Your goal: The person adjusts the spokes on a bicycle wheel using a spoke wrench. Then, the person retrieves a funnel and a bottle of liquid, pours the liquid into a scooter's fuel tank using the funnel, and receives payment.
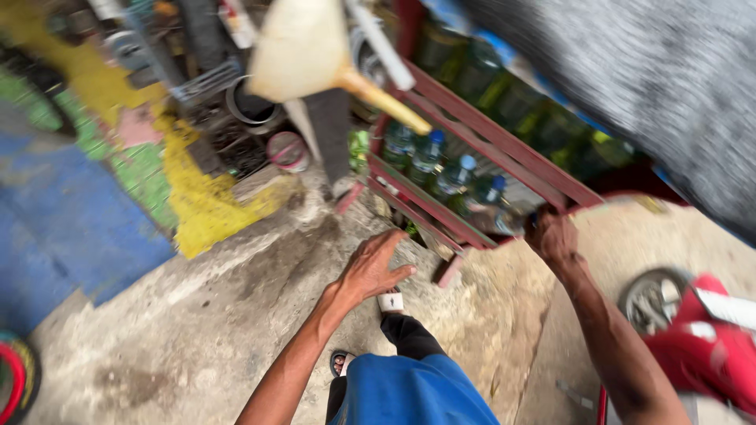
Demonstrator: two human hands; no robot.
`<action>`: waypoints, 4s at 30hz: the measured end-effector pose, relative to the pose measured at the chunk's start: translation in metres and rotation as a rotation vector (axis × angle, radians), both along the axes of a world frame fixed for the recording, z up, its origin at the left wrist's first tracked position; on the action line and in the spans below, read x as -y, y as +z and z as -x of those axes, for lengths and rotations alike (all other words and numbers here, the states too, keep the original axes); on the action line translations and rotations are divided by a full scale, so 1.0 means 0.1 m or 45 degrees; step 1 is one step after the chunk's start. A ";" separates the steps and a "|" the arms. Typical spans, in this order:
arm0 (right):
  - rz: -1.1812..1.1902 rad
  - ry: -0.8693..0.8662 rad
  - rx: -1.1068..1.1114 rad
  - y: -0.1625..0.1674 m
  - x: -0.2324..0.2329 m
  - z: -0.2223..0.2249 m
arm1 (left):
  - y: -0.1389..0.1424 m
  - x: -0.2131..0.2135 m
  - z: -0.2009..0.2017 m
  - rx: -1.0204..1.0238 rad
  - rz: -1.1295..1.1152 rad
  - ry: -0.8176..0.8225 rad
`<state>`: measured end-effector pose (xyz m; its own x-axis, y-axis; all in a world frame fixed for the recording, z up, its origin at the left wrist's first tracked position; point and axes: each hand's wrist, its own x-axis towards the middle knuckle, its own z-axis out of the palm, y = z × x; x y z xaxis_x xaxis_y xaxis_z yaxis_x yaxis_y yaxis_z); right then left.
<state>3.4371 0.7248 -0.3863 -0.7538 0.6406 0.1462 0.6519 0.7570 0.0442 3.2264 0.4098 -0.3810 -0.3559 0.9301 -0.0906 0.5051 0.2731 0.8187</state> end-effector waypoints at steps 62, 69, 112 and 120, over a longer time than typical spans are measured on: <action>1.922 2.545 0.847 0.33 8.83 1.82 | 0.47 5.88 -1.85 0.165 -2.004 3.154; 1.737 2.596 1.230 0.38 9.03 1.55 | 0.47 5.91 -2.28 0.148 -2.091 3.437; 1.756 2.661 1.888 0.61 10.91 -0.81 | 0.64 7.02 -4.27 -0.425 -2.353 3.704; 1.645 2.573 2.040 0.93 11.06 -0.68 | 0.84 7.20 -4.24 -0.428 -1.875 3.840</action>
<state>3.5053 -0.3812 -0.2930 0.5198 -0.8293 -0.2050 -0.1713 0.1340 -0.9761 3.6505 -0.3104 -0.2968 0.4151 -0.8699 -0.2665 0.3896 -0.0947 0.9161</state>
